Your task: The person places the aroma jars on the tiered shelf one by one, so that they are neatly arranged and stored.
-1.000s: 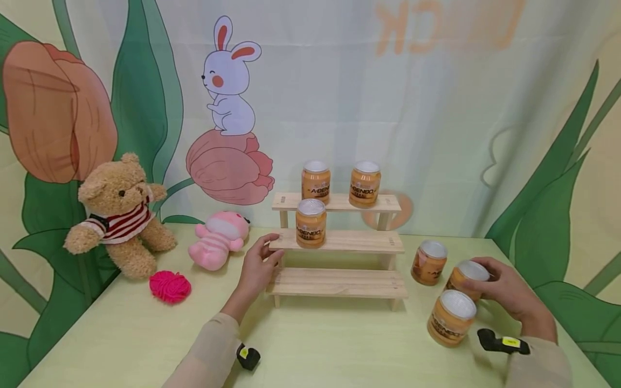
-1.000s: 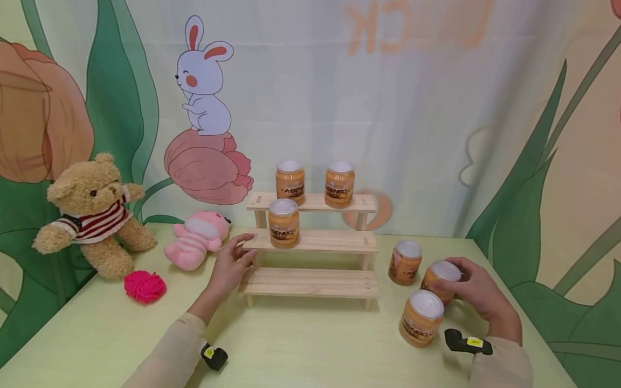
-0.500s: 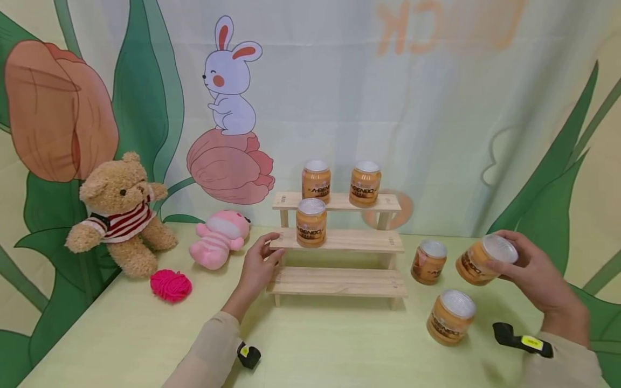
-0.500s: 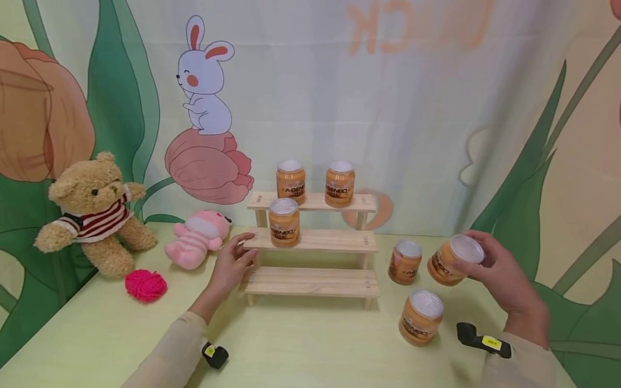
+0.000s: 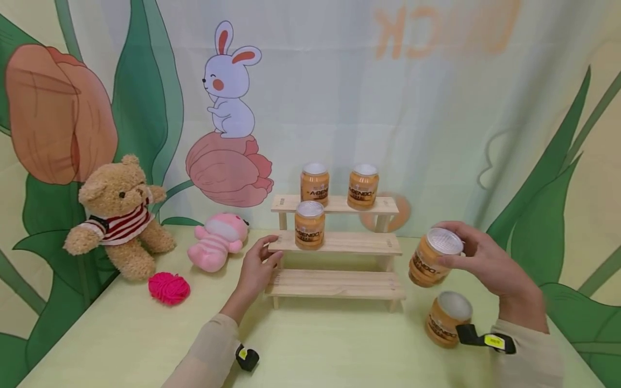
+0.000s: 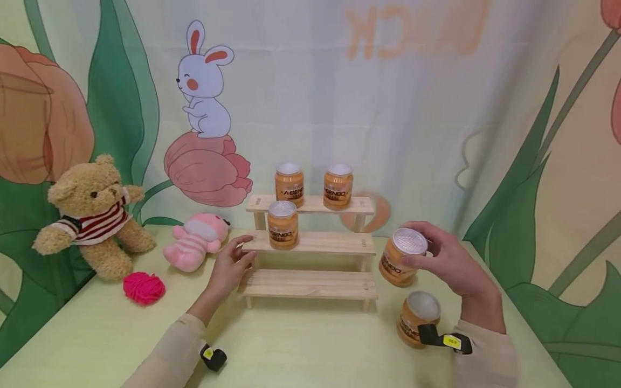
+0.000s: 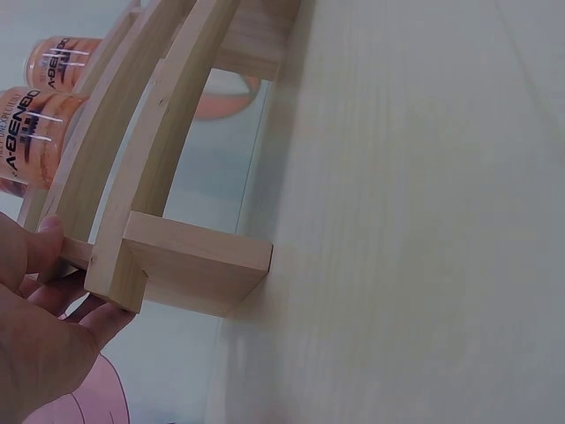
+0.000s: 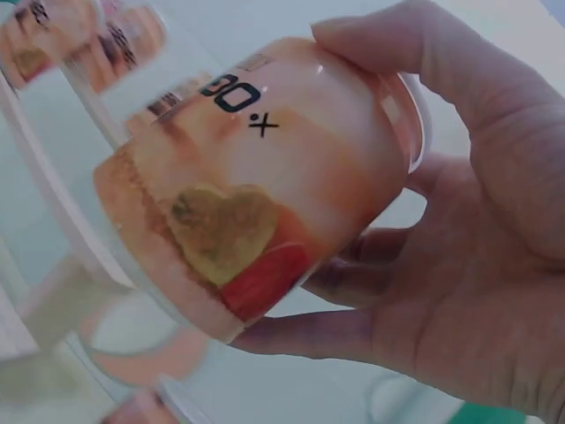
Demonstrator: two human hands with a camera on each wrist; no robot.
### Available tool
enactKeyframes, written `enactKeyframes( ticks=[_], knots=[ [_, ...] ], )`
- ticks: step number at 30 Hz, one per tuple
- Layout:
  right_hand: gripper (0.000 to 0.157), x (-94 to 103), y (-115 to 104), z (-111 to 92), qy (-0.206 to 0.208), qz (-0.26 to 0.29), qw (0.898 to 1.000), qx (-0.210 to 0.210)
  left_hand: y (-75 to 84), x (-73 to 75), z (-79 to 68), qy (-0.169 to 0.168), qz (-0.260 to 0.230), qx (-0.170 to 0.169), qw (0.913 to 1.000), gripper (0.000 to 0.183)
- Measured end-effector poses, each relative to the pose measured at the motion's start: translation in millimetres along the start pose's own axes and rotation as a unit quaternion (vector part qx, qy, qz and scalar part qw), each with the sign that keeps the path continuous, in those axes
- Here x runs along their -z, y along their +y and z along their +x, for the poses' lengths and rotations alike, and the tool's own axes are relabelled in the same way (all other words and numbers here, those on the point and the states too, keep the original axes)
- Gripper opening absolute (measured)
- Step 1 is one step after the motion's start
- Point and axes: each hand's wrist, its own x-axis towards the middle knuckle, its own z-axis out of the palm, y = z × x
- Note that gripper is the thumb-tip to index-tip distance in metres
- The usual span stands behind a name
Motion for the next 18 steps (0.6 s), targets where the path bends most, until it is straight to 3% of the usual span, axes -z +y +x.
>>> enactKeyframes(
  ticks=[10, 18],
  knots=[
    [0.043, -44.7, -4, 33, -0.005, 0.028, 0.999, -0.02, -2.1, -1.3, -0.8, 0.003, 0.0, -0.009, 1.0, 0.038],
    [0.05, -82.0, -3, 64, 0.036, 0.037, 0.996, -0.074, -3.3, 0.8, -1.2, 0.002, -0.017, -0.004, 0.9998, 0.039]
  ],
)
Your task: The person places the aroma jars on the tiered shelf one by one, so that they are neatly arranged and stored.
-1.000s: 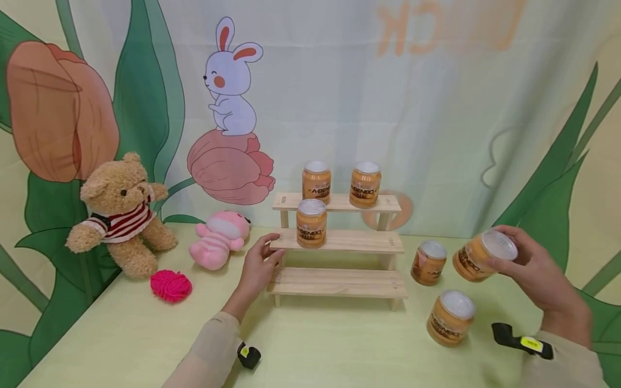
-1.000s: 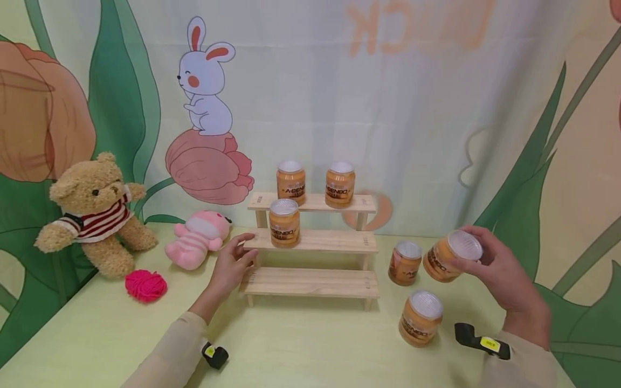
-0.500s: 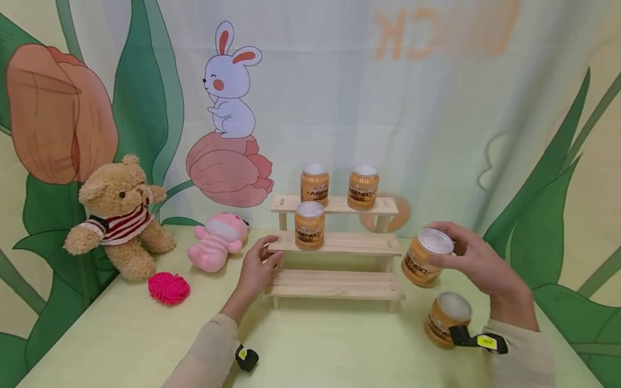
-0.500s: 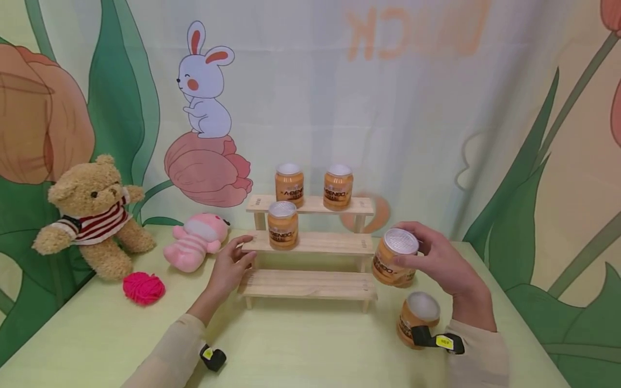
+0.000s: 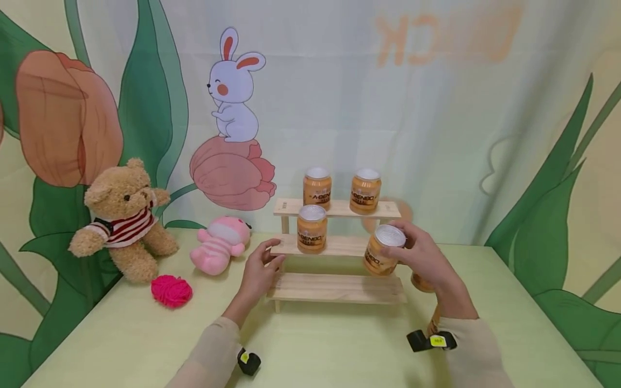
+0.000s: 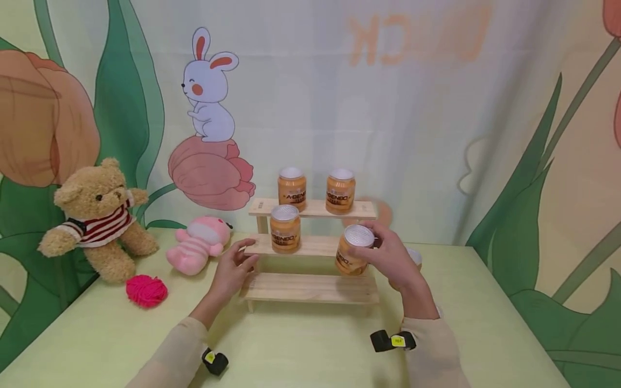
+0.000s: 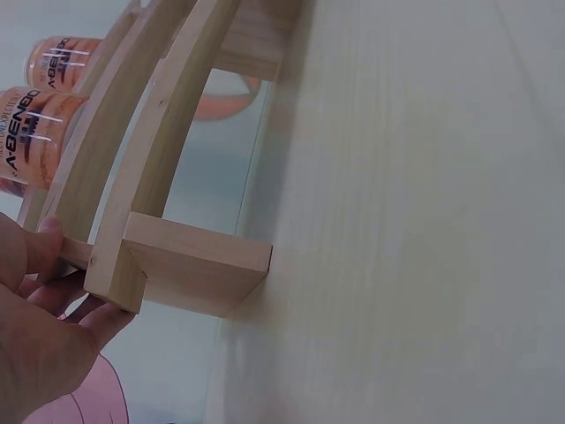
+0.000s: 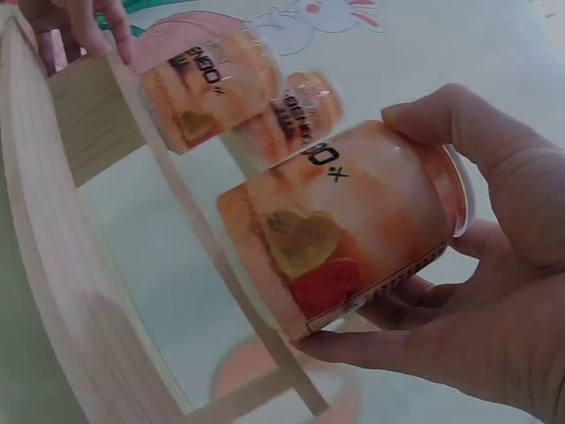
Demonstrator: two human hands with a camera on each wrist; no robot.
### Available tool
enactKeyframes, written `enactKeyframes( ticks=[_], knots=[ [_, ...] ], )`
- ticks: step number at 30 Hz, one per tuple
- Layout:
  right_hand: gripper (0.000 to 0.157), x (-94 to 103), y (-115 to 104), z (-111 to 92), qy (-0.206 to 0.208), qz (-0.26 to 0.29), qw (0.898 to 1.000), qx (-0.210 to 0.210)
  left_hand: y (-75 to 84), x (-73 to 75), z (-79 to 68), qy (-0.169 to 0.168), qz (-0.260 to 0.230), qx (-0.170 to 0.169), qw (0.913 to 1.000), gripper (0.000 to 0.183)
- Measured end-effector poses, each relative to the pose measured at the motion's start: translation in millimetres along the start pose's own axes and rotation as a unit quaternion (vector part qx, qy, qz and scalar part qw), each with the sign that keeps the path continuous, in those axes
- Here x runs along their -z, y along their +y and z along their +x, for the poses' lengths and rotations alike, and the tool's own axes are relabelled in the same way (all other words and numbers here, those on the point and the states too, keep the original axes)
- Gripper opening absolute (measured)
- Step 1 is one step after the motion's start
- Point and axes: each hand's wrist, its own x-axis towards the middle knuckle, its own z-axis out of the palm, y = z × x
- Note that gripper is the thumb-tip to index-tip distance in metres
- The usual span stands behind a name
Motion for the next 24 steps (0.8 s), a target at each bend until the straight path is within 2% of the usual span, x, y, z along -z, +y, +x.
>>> enactKeyframes(
  ticks=[5, 14, 18, 24],
  knots=[
    [0.059, -9.2, 0, 18, 0.009, 0.008, 0.999, -0.03, 0.2, -0.9, -0.7, -0.001, 0.002, 0.003, 1.0, 0.039],
    [0.056, -16.7, 5, 41, -0.013, 0.036, 0.999, -0.016, -0.8, -1.5, -0.8, -0.002, 0.002, -0.004, 1.0, 0.042],
    [0.059, -20.5, 9, 48, 0.007, 0.043, 0.999, -0.026, -1.1, -2.2, -0.2, -0.002, 0.002, -0.003, 1.0, 0.042],
    [0.066, -28.4, 16, 55, 0.052, 0.104, 0.992, -0.041, 0.0, -1.1, 0.6, 0.003, 0.011, 0.0, 0.9999, 0.039]
  ],
)
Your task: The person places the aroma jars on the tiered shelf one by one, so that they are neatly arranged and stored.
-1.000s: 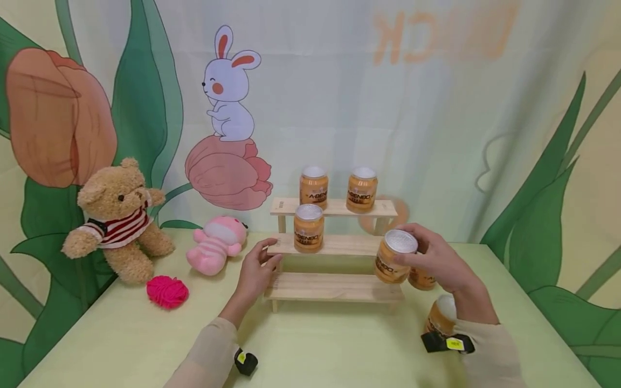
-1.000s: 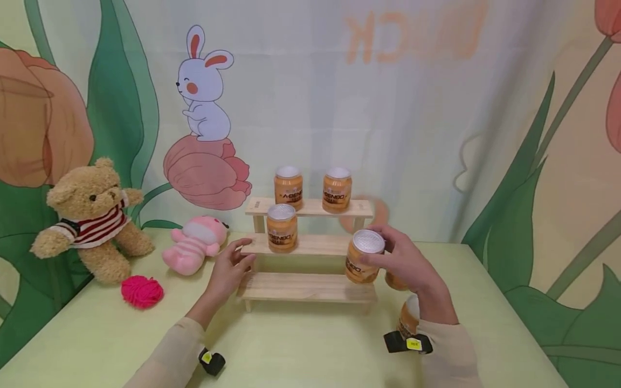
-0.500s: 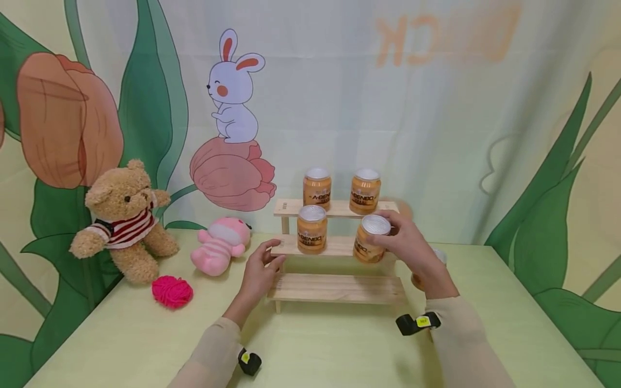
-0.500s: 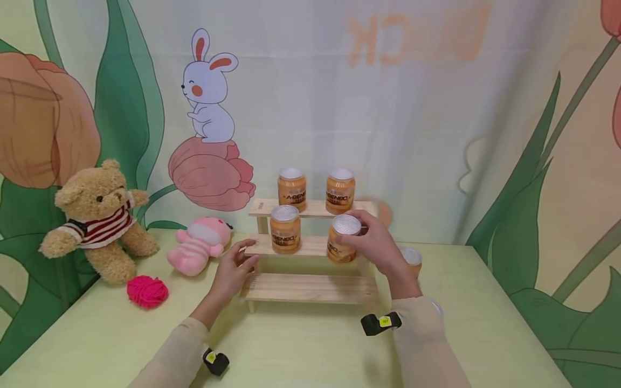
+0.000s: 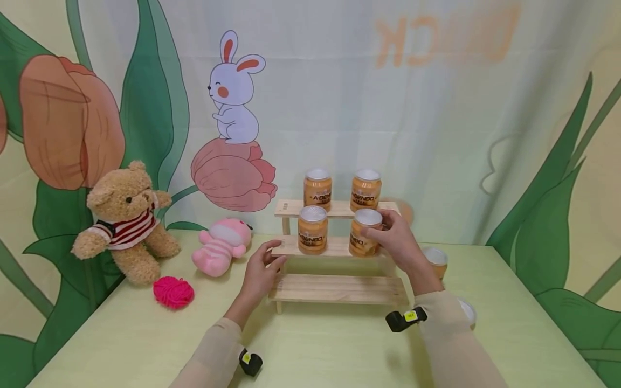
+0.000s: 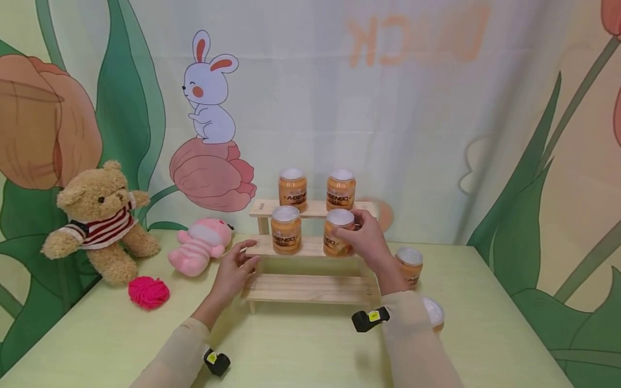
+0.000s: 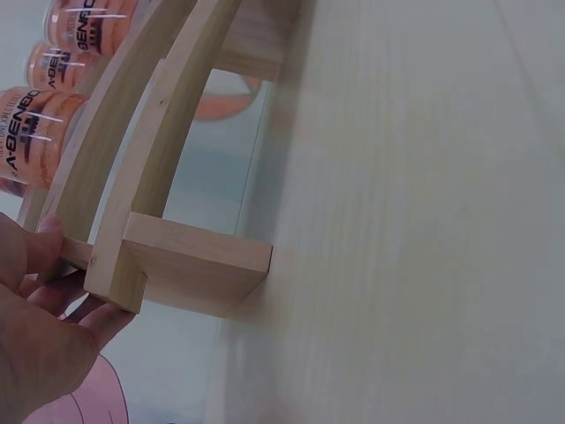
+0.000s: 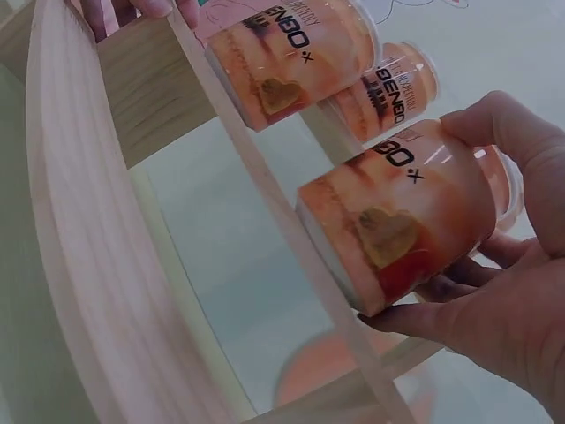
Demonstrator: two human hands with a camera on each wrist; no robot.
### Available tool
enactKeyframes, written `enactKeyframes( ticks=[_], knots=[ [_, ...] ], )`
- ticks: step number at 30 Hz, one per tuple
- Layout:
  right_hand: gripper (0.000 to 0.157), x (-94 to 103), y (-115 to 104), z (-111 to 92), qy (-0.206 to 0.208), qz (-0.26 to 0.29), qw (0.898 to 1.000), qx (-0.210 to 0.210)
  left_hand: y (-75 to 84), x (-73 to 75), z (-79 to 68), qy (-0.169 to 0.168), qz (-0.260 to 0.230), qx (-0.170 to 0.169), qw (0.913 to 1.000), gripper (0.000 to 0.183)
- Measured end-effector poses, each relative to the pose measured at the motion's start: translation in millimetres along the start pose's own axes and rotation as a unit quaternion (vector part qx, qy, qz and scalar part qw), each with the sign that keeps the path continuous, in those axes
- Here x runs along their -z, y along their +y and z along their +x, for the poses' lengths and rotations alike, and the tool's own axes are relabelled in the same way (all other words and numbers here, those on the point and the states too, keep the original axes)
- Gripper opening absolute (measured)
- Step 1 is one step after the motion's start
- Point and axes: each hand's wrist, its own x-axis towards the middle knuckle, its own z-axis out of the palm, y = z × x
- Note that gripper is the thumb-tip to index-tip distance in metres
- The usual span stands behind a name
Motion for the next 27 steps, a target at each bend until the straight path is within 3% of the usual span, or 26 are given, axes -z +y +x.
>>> enactKeyframes(
  ticks=[13, 22, 27],
  knots=[
    [0.066, -7.9, 2, -2, 0.038, -0.001, 0.999, 0.007, 1.1, 1.6, 0.2, -0.001, -0.009, 0.003, 1.0, 0.04],
    [0.071, -7.4, 4, -3, 0.058, 0.008, 0.998, -0.014, 23.1, 1.3, -8.6, -0.011, -0.001, 0.006, 0.9999, 0.039],
    [0.069, -7.3, 3, -3, 0.067, 0.003, 0.998, -0.019, 11.2, 1.0, -3.3, -0.004, 0.001, 0.01, 0.9999, 0.04]
  ],
)
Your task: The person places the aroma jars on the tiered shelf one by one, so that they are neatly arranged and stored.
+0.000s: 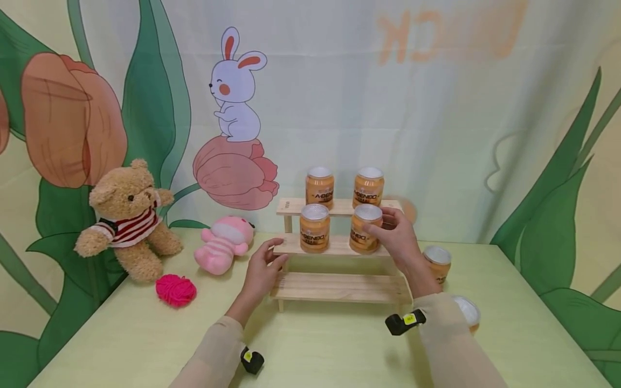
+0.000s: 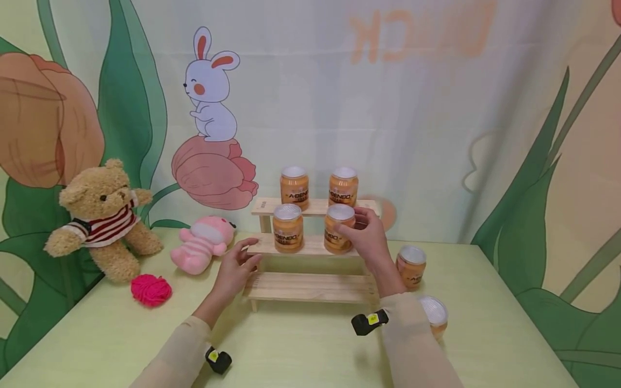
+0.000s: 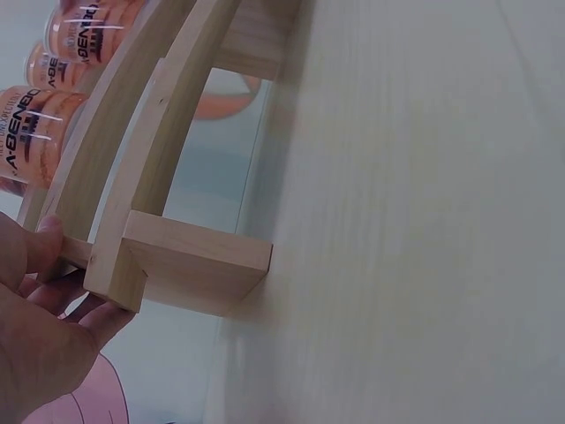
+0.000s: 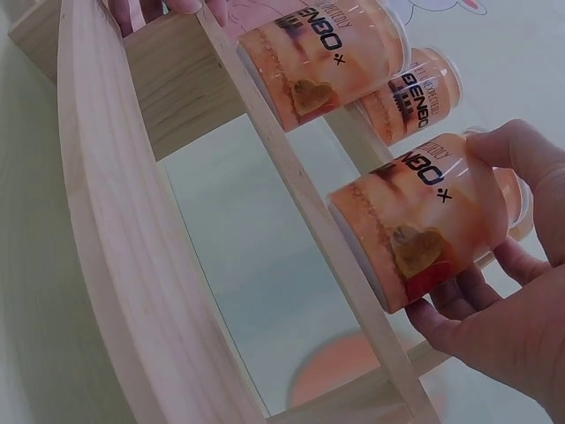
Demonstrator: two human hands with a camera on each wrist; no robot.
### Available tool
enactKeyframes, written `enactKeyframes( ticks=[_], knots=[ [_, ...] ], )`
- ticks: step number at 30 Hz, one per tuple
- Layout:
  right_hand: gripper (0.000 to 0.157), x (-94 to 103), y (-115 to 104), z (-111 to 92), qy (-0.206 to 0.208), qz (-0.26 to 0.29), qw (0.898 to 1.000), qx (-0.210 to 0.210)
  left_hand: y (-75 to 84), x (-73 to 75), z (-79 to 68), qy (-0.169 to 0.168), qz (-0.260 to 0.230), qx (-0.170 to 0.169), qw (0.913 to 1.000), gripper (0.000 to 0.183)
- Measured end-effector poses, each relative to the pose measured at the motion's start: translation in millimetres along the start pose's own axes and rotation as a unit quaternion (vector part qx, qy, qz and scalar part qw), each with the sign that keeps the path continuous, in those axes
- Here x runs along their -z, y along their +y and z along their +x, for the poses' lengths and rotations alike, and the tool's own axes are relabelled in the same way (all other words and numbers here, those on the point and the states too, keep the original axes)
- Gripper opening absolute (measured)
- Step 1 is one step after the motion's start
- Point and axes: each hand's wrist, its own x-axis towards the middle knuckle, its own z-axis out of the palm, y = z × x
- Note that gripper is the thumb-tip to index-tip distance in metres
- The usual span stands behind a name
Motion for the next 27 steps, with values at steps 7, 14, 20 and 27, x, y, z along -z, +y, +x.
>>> enactKeyframes(
  ticks=[7, 14, 20, 27],
  knots=[
    [0.069, 2.2, -3, 0, 0.015, -0.004, 1.0, -0.003, -10.4, 0.2, 5.9, 0.003, 0.001, -0.013, 0.9999, 0.038],
    [0.07, 17.0, -12, -14, 0.042, 0.004, 0.999, 0.01, -9.4, -0.6, 4.4, -0.001, -0.002, -0.011, 0.9999, 0.038],
    [0.071, 41.2, -23, -34, 0.05, -0.037, 0.998, 0.026, -8.3, -0.8, 3.3, -0.001, -0.003, -0.006, 1.0, 0.039],
    [0.064, 73.1, -25, -55, 0.054, -0.106, 0.992, 0.052, -10.2, -0.8, 3.5, 0.002, 0.009, -0.005, 0.9999, 0.038]
  ],
)
